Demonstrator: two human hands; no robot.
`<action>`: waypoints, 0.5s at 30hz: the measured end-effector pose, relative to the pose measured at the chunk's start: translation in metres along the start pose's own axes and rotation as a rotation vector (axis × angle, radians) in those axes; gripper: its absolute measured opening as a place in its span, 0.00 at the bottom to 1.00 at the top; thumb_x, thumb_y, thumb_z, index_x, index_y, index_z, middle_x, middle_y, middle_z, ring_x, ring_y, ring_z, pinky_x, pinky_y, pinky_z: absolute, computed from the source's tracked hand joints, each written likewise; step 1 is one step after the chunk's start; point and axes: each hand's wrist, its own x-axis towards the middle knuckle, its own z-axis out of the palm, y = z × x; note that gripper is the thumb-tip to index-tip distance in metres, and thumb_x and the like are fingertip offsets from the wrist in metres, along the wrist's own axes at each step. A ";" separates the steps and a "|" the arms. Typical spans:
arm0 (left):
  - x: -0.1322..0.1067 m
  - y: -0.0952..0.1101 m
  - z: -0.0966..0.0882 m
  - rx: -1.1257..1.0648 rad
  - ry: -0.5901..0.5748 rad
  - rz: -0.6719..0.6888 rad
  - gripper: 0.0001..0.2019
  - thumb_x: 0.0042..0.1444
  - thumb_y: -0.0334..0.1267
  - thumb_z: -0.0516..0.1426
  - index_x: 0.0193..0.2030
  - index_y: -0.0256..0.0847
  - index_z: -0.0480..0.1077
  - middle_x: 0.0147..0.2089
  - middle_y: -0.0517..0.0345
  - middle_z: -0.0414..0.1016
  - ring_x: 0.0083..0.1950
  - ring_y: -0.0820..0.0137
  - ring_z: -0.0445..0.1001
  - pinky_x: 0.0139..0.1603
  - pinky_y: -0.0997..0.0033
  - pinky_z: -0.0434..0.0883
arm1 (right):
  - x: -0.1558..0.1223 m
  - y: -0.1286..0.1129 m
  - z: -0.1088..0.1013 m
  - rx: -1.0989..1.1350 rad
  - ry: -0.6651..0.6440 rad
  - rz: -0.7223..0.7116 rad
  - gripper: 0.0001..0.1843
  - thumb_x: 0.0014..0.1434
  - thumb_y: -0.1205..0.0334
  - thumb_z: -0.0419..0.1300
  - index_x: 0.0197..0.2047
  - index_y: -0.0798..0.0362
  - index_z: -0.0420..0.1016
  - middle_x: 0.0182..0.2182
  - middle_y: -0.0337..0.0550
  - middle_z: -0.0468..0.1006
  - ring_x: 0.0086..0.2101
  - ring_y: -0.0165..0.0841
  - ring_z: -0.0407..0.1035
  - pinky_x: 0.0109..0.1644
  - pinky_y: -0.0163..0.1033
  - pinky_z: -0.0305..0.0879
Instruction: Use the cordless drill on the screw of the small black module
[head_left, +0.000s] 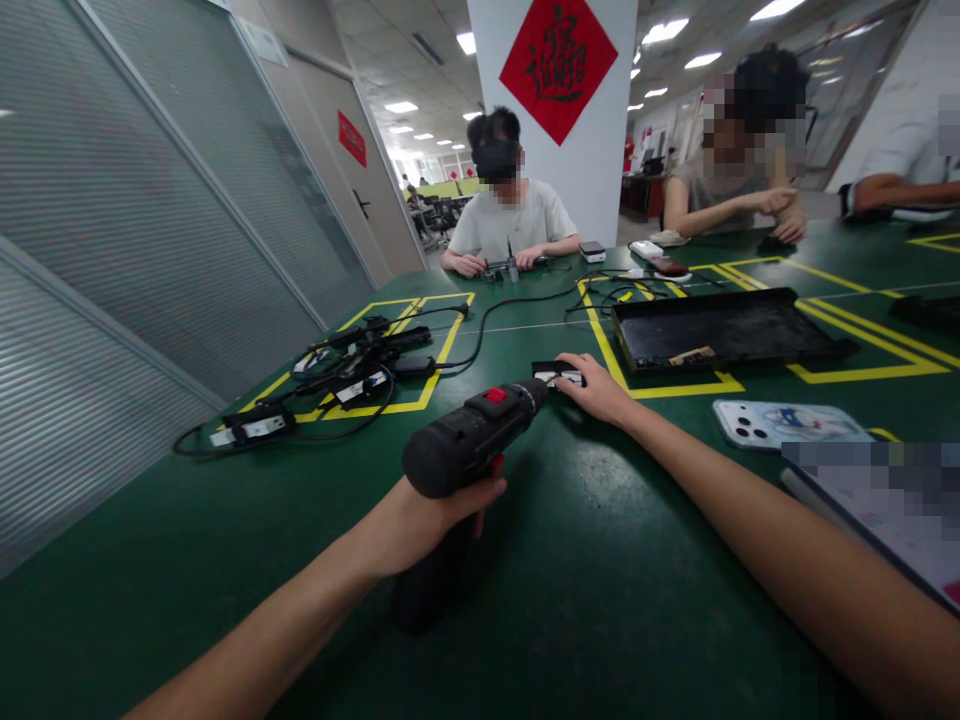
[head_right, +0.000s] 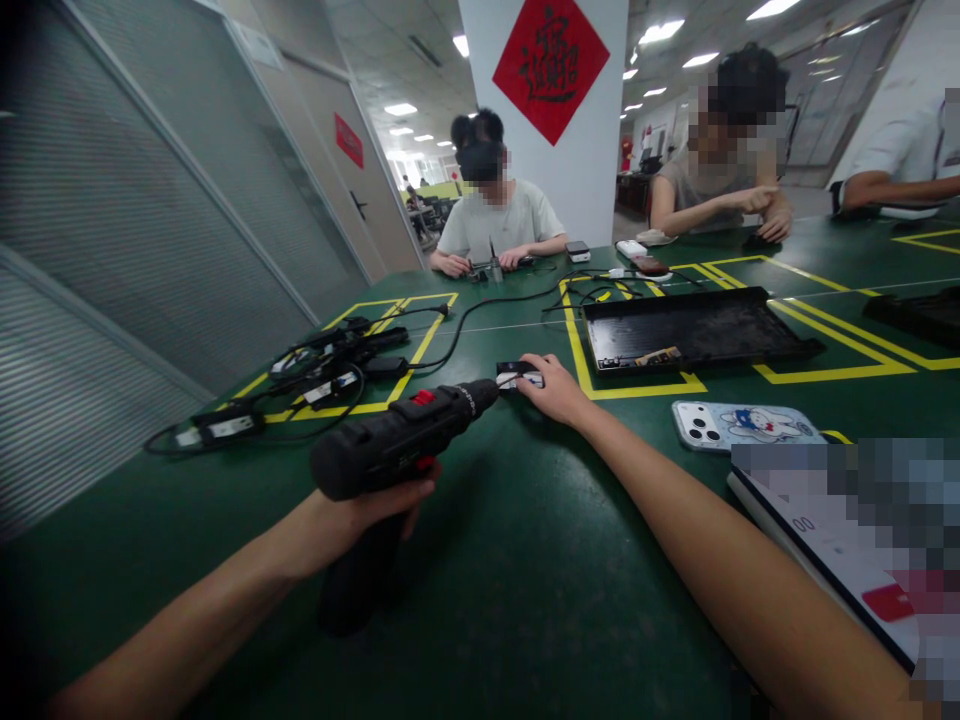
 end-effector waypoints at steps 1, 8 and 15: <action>0.000 0.000 0.000 0.002 0.001 0.003 0.12 0.57 0.46 0.55 0.40 0.37 0.67 0.25 0.60 0.70 0.27 0.71 0.68 0.30 0.69 0.65 | 0.000 0.000 0.000 -0.001 0.003 -0.002 0.23 0.58 0.54 0.55 0.57 0.50 0.65 0.45 0.46 0.67 0.46 0.37 0.66 0.55 0.42 0.59; 0.000 0.008 -0.001 -0.037 -0.052 0.019 0.13 0.56 0.43 0.56 0.42 0.37 0.66 0.31 0.59 0.70 0.28 0.72 0.69 0.31 0.68 0.67 | 0.000 0.000 -0.001 -0.011 0.005 0.000 0.23 0.58 0.54 0.55 0.57 0.50 0.65 0.45 0.46 0.67 0.47 0.37 0.66 0.55 0.42 0.59; -0.002 0.009 -0.001 -0.026 -0.041 0.003 0.12 0.56 0.44 0.55 0.41 0.37 0.66 0.27 0.61 0.70 0.28 0.71 0.69 0.31 0.69 0.67 | 0.000 0.000 0.000 -0.019 0.001 0.001 0.24 0.58 0.53 0.55 0.57 0.50 0.65 0.45 0.46 0.67 0.47 0.37 0.66 0.56 0.42 0.59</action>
